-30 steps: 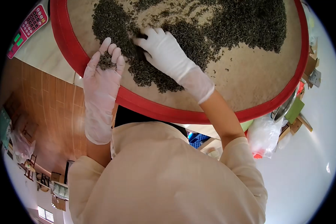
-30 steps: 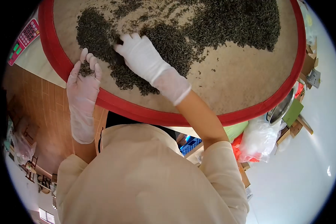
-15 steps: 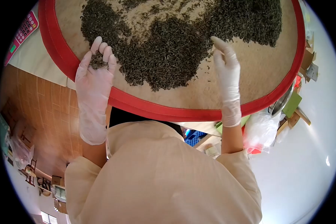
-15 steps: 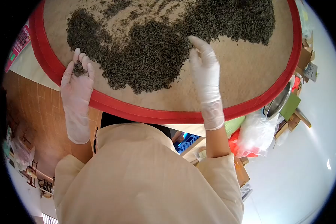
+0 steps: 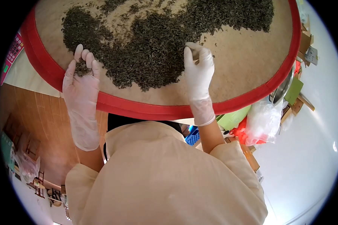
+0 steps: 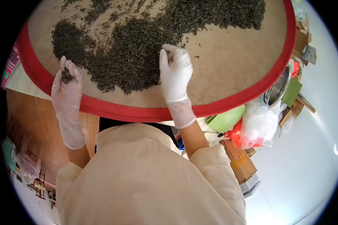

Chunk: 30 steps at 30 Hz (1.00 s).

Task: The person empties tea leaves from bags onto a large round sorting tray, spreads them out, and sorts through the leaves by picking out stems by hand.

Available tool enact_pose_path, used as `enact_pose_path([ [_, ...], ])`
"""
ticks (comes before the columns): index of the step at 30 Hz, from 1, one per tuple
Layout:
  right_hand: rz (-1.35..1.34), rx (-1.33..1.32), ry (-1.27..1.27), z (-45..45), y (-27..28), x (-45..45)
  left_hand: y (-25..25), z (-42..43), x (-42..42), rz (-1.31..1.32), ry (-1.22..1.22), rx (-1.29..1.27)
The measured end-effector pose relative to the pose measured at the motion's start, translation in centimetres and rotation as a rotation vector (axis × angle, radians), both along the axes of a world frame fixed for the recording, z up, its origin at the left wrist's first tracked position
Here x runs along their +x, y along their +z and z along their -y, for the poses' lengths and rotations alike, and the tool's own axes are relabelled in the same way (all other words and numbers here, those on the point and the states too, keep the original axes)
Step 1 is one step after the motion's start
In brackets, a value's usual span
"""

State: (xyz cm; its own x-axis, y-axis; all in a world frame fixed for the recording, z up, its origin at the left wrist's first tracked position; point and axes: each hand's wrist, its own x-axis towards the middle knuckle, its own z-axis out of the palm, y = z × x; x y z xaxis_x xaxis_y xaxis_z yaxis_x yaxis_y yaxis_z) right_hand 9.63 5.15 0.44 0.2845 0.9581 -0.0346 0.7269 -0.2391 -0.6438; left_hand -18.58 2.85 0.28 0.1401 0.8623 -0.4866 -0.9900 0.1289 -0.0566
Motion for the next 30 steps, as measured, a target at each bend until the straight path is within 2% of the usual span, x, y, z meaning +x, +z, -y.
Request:
enact_pose_path([
  [4,0.173,-0.072,0.256,-0.7,-1.7,1.5,0.3,-0.4,1.1,0.078,-0.021,0.025],
  [6,0.186,-0.105,0.267,-0.5,-2.1,1.0,0.9,-0.7,1.6,0.037,-0.013,-0.008],
  [9,0.057,-0.145,0.15,-0.3,-2.7,0.7,1.0,-0.8,1.6,-0.016,-0.01,-0.033],
  [11,-0.135,-0.215,0.059,-0.3,-2.1,0.6,0.7,-0.7,1.5,-0.021,-0.017,-0.028],
  [12,-0.136,-0.216,0.058,-0.5,-1.7,0.6,0.5,-0.6,1.4,-0.02,-0.025,-0.022],
  [15,-0.621,-0.359,-0.169,-0.6,-0.8,1.3,0.5,-0.4,1.4,-0.007,-0.027,-0.049],
  [16,-0.619,-0.36,-0.17,-0.7,-0.3,1.5,0.6,-0.4,1.4,0.005,-0.022,-0.078],
  [18,-0.905,-0.501,-0.12,-1.0,0.9,1.7,0.4,-0.4,1.6,0.014,-0.029,-0.065],
  [19,-0.903,-0.5,-0.12,-1.0,1.4,1.7,0.3,-0.4,1.6,0.02,-0.034,-0.051],
  [22,-0.82,-0.489,-0.134,-0.8,1.8,1.8,0.6,-0.7,1.9,0.0,-0.029,-0.055],
  [25,-0.511,-0.327,-0.192,-0.3,1.6,2.0,0.4,-0.7,1.6,0.0,-0.015,-0.049],
  [26,-0.511,-0.328,-0.191,0.1,1.4,1.7,0.5,-0.6,1.4,-0.001,-0.013,-0.05],
  [28,0.08,0.116,0.319,1.0,0.6,0.5,0.6,-0.6,1.1,0.037,0.009,-0.038],
  [30,0.115,0.035,0.648,1.7,2.0,-2.9,0.3,-0.5,0.6,0.036,0.011,-0.014],
])
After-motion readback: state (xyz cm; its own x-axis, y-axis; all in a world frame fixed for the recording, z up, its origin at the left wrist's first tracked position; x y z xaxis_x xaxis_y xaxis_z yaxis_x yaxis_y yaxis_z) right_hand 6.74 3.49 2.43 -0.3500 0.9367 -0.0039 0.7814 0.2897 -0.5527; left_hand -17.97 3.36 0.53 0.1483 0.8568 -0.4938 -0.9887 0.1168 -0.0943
